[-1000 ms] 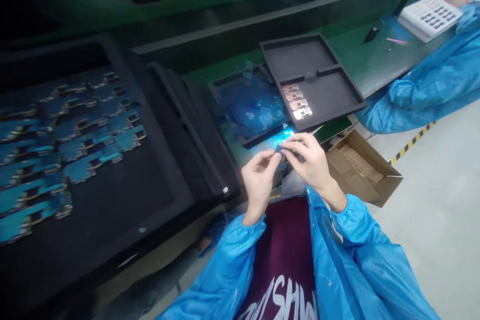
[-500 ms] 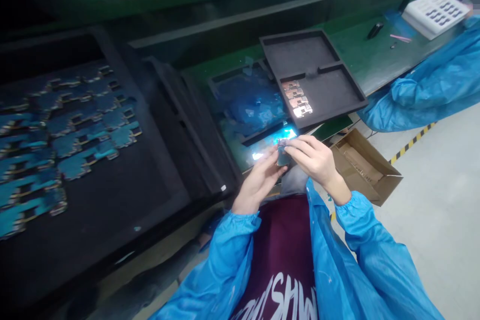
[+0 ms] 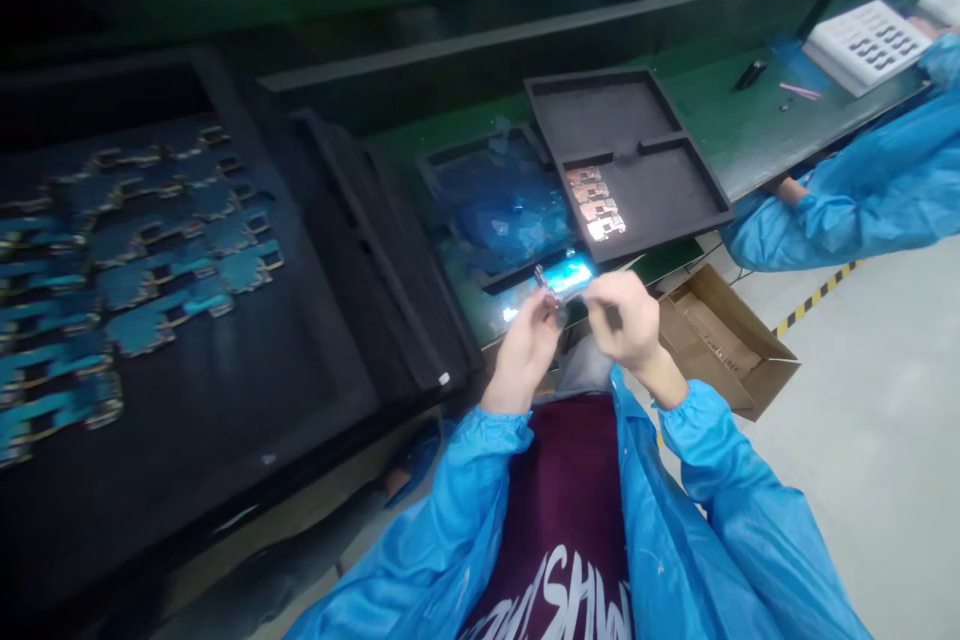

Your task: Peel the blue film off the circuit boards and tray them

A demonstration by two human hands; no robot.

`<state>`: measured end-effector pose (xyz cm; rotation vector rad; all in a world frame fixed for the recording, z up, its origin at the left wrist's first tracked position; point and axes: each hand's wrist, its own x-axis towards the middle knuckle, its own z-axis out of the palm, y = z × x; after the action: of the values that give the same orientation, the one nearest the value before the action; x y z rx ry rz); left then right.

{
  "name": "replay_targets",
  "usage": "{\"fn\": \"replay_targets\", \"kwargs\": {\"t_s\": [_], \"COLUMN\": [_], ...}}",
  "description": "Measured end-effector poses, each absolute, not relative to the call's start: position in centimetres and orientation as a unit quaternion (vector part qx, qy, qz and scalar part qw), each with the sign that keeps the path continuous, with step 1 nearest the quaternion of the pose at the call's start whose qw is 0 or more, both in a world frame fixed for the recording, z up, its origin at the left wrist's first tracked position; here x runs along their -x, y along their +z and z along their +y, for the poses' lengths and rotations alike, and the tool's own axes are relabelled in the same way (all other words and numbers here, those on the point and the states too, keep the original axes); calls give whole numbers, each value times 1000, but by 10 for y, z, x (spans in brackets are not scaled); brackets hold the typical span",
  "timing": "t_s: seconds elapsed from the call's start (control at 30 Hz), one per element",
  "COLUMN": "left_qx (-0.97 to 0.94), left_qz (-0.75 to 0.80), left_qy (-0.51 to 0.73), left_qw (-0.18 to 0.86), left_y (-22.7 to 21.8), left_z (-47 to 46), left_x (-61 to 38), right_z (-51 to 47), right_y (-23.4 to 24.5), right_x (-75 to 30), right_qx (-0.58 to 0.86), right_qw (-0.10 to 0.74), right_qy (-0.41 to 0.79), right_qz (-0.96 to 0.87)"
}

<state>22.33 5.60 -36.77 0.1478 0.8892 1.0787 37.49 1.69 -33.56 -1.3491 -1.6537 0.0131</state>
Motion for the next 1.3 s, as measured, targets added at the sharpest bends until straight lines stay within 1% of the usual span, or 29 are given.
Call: {"fn": "replay_targets", "kwargs": {"t_s": [0.03, 0.07, 0.1, 0.13, 0.2, 0.27, 0.3, 0.33, 0.4, 0.43, 0.57, 0.63, 0.7, 0.77, 0.83, 0.9, 1.0, 1.13, 1.3], "left_qx": [-74, -84, -99, -118, -160, -194, -206, -216, -236, -249, -322, -345, -358, -379, -403, -420, -437, -458, -476], "left_qz": [417, 424, 432, 440, 451, 456, 457, 457, 455, 453, 443, 429, 417, 415, 415, 411, 409, 409, 420], "left_qy": [504, 505, 504, 501, 494, 496, 501, 509, 532, 544, 571, 566, 554, 533, 502, 467, 429, 398, 387], "left_qw": [753, 747, 741, 735, 726, 713, 705, 696, 674, 661, 612, 614, 625, 632, 643, 660, 676, 681, 669], "left_y": [-370, -372, -374, -376, -379, -382, -383, -384, -384, -384, -376, -371, -367, -366, -367, -369, -371, -372, -377], "left_z": [55, 53, 51, 49, 46, 45, 46, 48, 53, 56, 66, 67, 64, 57, 48, 38, 24, 11, 3], "left_x": [-224, -224, -224, -223, -220, -216, -215, -214, -215, -217, -233, -241, -246, -245, -241, -236, -228, -221, -213], "right_z": [36, 58, 83, 108, 151, 176, 179, 177, 158, 144, 93, 83, 89, 108, 136, 170, 216, 250, 258], "right_y": [-335, -335, -335, -335, -335, -332, -329, -325, -314, -309, -294, -293, -297, -305, -316, -329, -347, -363, -374], "right_x": [-369, -362, -356, -349, -340, -335, -334, -335, -341, -345, -377, -404, -441, -484, -524, -550, -553, -527, -511], "right_qx": [578, 602, 621, 631, 644, 642, 635, 624, 602, 592, 552, 551, 583, 629, 669, 705, 739, 737, 742], "right_qw": [499, 497, 473, 429, 305, 197, 172, 171, 218, 245, 291, 329, 399, 476, 527, 525, 497, 490, 483], "right_qy": [17, 43, 82, 126, 185, 173, 145, 116, 91, 113, 325, 368, 339, 280, 243, 258, 282, 274, 241], "right_qz": [-645, -624, -620, -634, -677, -720, -739, -754, -763, -760, -711, -673, -621, -547, -465, -400, -356, -377, -398]}}
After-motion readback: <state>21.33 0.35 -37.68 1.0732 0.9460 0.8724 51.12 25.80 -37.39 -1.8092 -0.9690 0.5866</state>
